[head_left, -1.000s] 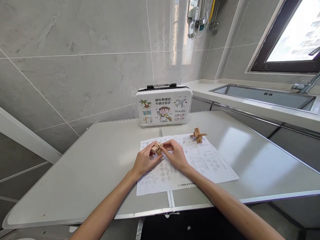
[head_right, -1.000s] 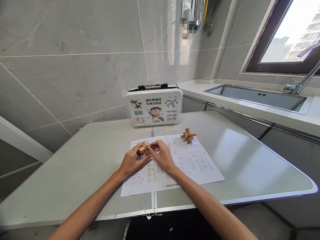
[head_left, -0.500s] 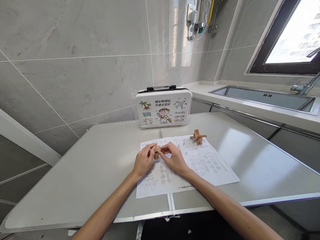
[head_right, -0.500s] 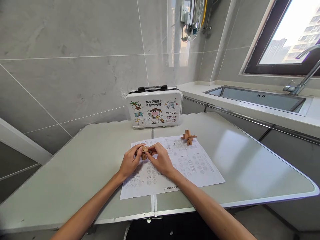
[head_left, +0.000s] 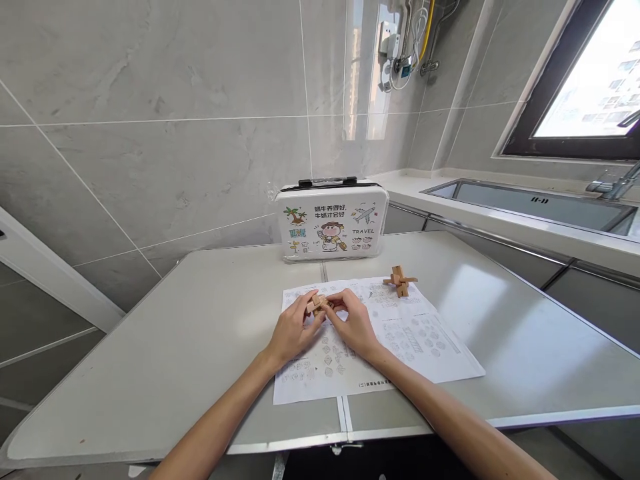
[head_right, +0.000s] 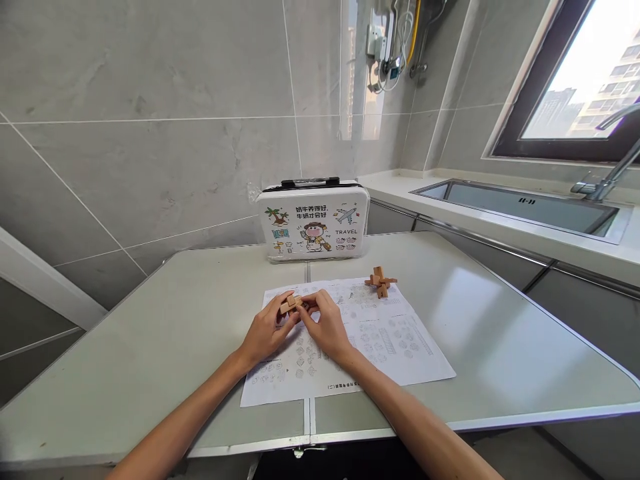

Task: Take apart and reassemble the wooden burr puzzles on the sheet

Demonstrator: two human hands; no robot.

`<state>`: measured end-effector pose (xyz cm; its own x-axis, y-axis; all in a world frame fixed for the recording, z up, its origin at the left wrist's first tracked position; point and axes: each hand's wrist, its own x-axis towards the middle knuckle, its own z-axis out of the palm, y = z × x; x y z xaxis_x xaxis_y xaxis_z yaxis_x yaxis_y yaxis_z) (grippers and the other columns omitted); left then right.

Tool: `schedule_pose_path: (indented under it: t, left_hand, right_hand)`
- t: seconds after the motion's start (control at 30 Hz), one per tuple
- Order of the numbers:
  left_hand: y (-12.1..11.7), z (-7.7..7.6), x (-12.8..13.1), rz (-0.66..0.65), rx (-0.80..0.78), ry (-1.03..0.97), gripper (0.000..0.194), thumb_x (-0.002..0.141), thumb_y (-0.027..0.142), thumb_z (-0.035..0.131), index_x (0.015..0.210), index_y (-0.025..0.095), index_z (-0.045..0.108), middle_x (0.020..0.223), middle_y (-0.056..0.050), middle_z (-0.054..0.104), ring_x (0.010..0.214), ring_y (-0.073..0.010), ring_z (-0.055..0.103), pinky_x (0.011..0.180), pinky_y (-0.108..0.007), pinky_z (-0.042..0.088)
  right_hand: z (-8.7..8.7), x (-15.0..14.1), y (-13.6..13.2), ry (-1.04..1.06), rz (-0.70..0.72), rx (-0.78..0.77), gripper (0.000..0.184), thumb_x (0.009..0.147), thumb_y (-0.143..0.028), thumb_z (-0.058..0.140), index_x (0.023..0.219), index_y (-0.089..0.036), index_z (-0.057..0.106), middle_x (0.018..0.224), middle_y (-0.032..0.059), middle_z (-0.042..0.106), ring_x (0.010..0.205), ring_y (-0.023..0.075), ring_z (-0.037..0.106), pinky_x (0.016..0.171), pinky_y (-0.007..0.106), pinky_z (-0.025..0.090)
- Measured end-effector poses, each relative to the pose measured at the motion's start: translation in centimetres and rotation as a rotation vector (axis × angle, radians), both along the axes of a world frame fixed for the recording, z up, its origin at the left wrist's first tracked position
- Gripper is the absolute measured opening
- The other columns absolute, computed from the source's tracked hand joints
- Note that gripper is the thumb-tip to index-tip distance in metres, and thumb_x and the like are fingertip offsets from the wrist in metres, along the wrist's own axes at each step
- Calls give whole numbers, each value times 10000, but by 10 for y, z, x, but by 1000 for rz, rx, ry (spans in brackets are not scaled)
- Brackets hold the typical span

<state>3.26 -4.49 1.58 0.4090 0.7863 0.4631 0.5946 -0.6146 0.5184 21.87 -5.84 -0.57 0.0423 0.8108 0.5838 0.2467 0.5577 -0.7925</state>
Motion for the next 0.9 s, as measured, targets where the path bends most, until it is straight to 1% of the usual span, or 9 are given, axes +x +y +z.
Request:
schedule_pose_path:
  t: [0.07, 0.13, 0.27, 0.43, 0.6, 0.7, 0.8, 0.9]
  left_hand:
    - [0, -2, 0, -19, 17, 12, 623, 948, 439, 709, 1495, 254, 474, 1316, -93, 702, 1079, -252, 722, 892, -371, 589]
    - [1, -4, 0, -21, 40, 13, 696, 885, 427, 783, 1483, 260, 470, 1332, -90, 694, 1105, -262, 716, 887, -374, 595]
    - [3, -8, -1, 28, 133, 34, 583, 912, 393, 756, 1427, 263, 517, 1245, -74, 732, 1014, -252, 734, 873, -385, 595]
    - [3, -11, -1, 72, 230, 73, 620, 884, 465, 801, 1408, 254, 544, 1179, -73, 767, 923, -257, 741, 868, -405, 591]
    - [2, -11, 0, 110, 261, 84, 636, 875, 556, 796, 1385, 245, 576, 1158, -81, 783, 879, -255, 747, 853, -409, 586]
    - [2, -10, 0, 112, 276, 88, 634, 885, 560, 786, 1391, 240, 576, 1141, -71, 787, 836, -242, 740, 851, -406, 578]
    - [2, -9, 0, 103, 278, 94, 643, 886, 555, 787, 1401, 232, 575, 1050, -52, 793, 781, -232, 723, 832, -399, 567]
    - [2, -9, 1, 99, 250, 107, 639, 887, 577, 778, 1393, 234, 591, 1022, -60, 793, 795, -244, 725, 840, -403, 556]
  right_hand:
    - [0, 1, 1, 1, 1, -12, 173, 1014, -410, 640, 1038, -241, 672, 993, 78, 679, 915, 243, 702, 803, 416, 616]
    - [-1, 2, 2, 3, 12, -21, 167, 1015, -405, 639, 1042, -243, 670, 1002, 76, 686, 917, 241, 704, 807, 412, 608]
    - [-1, 1, 1, -29, 8, -11, 163, 1016, -402, 636, 1043, -245, 667, 1002, 73, 690, 885, 235, 697, 797, 411, 593]
    - [-2, -1, 1, 31, -19, -64, 199, 1006, -434, 640, 1029, -239, 671, 998, 82, 701, 920, 247, 715, 793, 402, 605]
    - [-3, 0, 2, 75, -5, -102, 217, 980, -449, 673, 1006, -234, 675, 989, 81, 715, 921, 249, 727, 799, 402, 613]
    - [-1, 1, 2, 88, 19, -99, 227, 970, -455, 691, 1005, -231, 677, 993, 79, 711, 904, 240, 730, 795, 395, 617]
    - [0, 1, 2, 113, 27, -99, 239, 957, -459, 707, 1004, -226, 678, 993, 79, 712, 907, 236, 731, 800, 390, 620]
    - [-1, 0, 1, 136, 9, -129, 258, 952, -473, 712, 1004, -222, 681, 990, 84, 724, 915, 238, 733, 804, 388, 621]
